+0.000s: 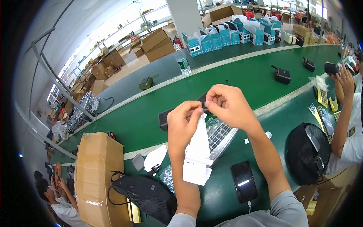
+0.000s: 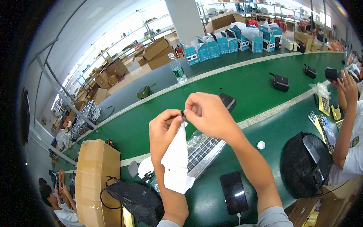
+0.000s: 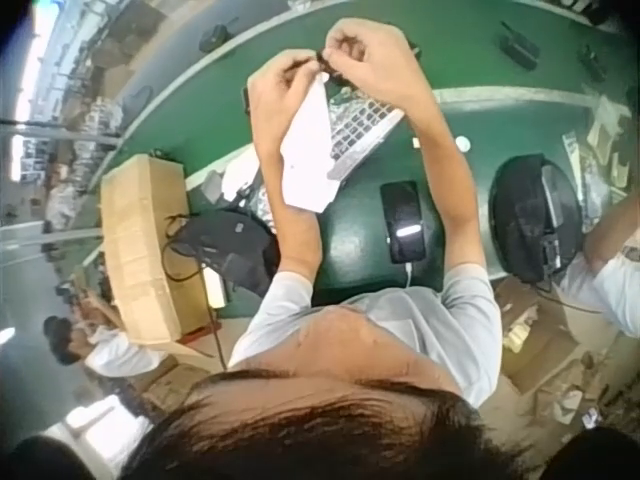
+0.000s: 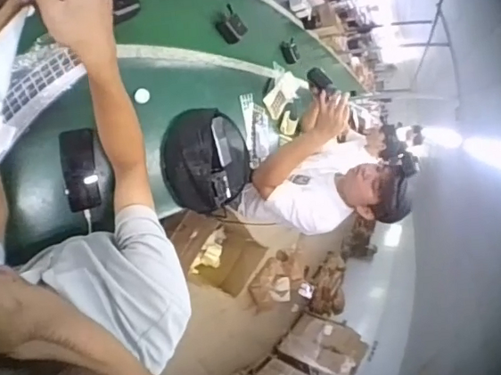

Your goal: The person applies white identification labels to black electronic devices by hand on an assembly line.

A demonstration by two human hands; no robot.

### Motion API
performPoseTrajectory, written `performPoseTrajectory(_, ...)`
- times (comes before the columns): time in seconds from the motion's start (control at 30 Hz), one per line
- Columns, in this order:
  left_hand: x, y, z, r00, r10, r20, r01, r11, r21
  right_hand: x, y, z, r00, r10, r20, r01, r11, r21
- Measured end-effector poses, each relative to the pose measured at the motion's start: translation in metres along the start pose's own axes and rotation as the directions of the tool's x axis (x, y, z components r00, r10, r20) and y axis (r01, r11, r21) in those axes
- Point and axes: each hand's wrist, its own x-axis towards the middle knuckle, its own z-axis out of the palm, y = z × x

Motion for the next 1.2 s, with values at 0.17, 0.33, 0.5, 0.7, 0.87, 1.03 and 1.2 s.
performPoseTrajectory(0.17, 0.0, -0.013, -0.023, 0.957, -0.126, -0.263, 0.156, 0.983, 0.099, 0.015, 0.031, -0.012, 0.937, 0.346, -0.051, -0.316, 0.899, 0.302)
performPoseTrajectory(0.33, 0.0, -0.024, -0.042, 0.927, -0.169, -0.334, 0.179, 0.984, -0.001, 0.013, 0.147, -0.004, 0.897, 0.42, -0.134, -0.401, 0.904, 0.148)
performPoseTrajectory(0.5, -0.003, -0.043, -0.042, 0.946, -0.214, -0.245, 0.21, 0.977, -0.042, 0.002, 0.139, 0.023, 0.805, 0.567, -0.176, -0.496, 0.806, 0.324)
performPoseTrajectory(0.7, 0.007, -0.057, 0.0, 0.976, -0.215, 0.028, 0.215, 0.976, -0.017, -0.004, 0.101, 0.034, 0.887, 0.44, -0.138, -0.342, 0.829, 0.443)
performPoseTrajectory(0.87, 0.009, -0.058, 0.016, 0.991, -0.136, -0.008, 0.135, 0.99, -0.043, -0.01, 0.088, 0.036, 0.919, 0.387, -0.071, -0.311, 0.825, 0.472)
performPoseTrajectory(1.03, 0.009, -0.056, 0.014, 0.995, -0.097, 0.009, 0.097, 0.995, -0.003, -0.008, 0.079, 0.023, 0.929, 0.37, 0.025, -0.353, 0.863, 0.361)
performPoseTrajectory(1.2, 0.007, -0.063, 0.019, 0.984, -0.179, -0.023, 0.179, 0.984, -0.02, -0.009, 0.071, 0.023, 0.964, 0.263, -0.047, -0.226, 0.897, 0.381)
